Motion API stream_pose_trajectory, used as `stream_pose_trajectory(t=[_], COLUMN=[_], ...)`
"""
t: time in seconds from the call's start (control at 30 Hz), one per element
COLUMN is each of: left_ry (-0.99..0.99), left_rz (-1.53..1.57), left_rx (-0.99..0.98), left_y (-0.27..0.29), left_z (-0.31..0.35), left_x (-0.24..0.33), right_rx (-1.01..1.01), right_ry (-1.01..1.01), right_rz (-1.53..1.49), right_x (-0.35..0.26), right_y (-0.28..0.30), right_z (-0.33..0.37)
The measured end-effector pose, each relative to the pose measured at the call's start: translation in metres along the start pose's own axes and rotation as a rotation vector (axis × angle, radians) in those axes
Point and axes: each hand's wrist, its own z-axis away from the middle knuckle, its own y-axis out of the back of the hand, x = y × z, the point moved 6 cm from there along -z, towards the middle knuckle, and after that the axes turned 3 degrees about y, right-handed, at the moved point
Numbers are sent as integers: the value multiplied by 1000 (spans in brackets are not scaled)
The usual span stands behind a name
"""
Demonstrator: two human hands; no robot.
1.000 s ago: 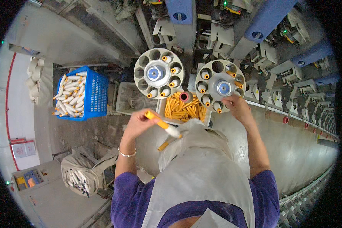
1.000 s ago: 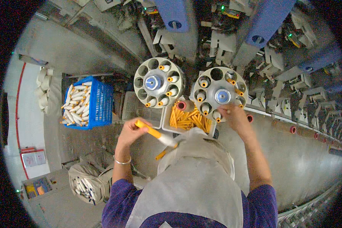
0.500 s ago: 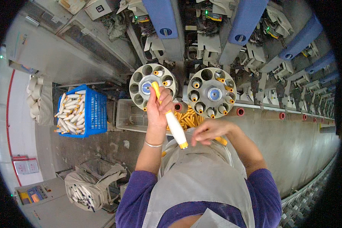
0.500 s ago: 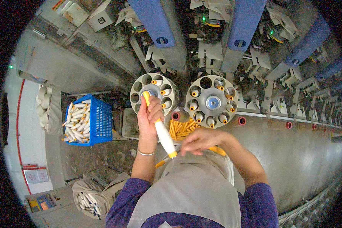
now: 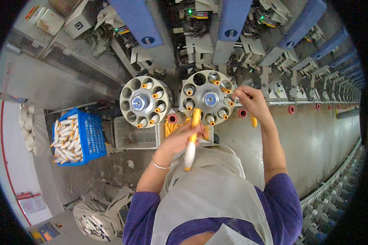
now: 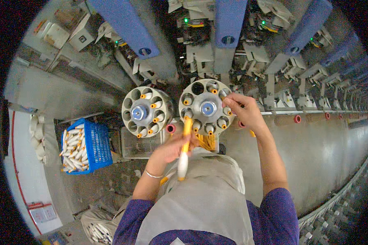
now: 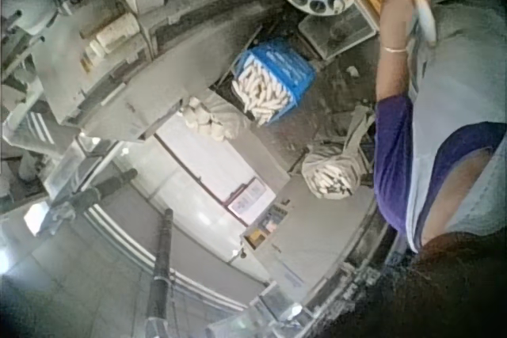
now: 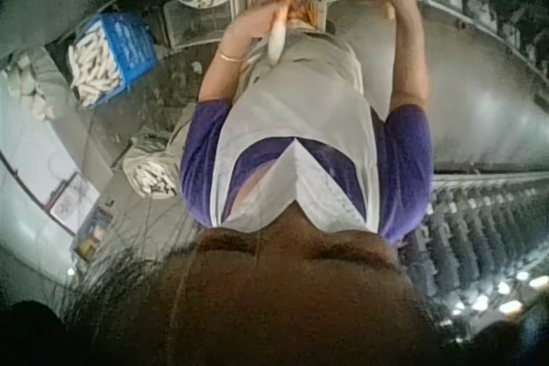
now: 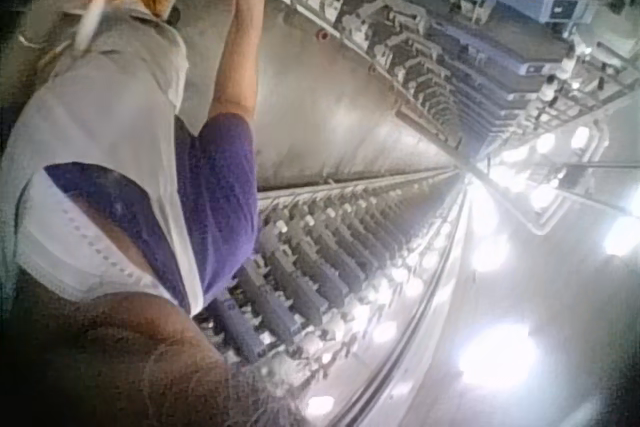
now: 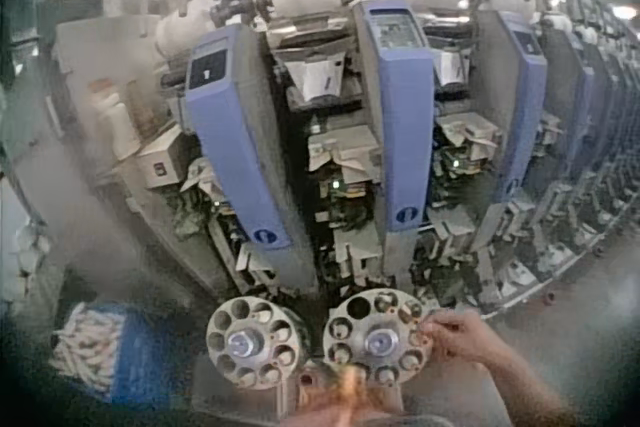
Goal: The person removes a white thread spool from a textile machine and places it into a rotating holder. They then insert blue plastic tubes into the spool and holder, followed by yellow plastic tubes, and finally place the assembled spool into a blue basket.
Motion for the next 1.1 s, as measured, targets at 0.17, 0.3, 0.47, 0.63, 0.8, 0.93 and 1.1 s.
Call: stream_pose_trajectory(t=[0.17, 0.3, 0.47, 0.63, 0.8, 0.93, 1.1], left_ry=[235, 311, 16, -406, -264, -297, -374], left_rz=[-614, -1586, -1411, -577, 240, 312, 61], left_rx=[-91, 848, 1578, 802, 353, 387, 533], left_y=[14, 103, 138, 108, 64, 51, 24], left_z=[8, 63, 143, 84, 21, -23, -80], left_x=[-31, 23, 74, 56, 11, 1, 7], right_rx=[292, 474, 222, -60, 82, -140, -49], right_ry=[-8, -90, 72, 359, 212, -104, -15], right_rz=[300, 696, 914, 1034, 1014, 1175, 1179], right_x=[32, 72, 129, 126, 100, 153, 173], right_y=[64, 102, 0, -96, -29, -17, -36], right_z=[-25, -46, -51, -52, -41, -22, -22])
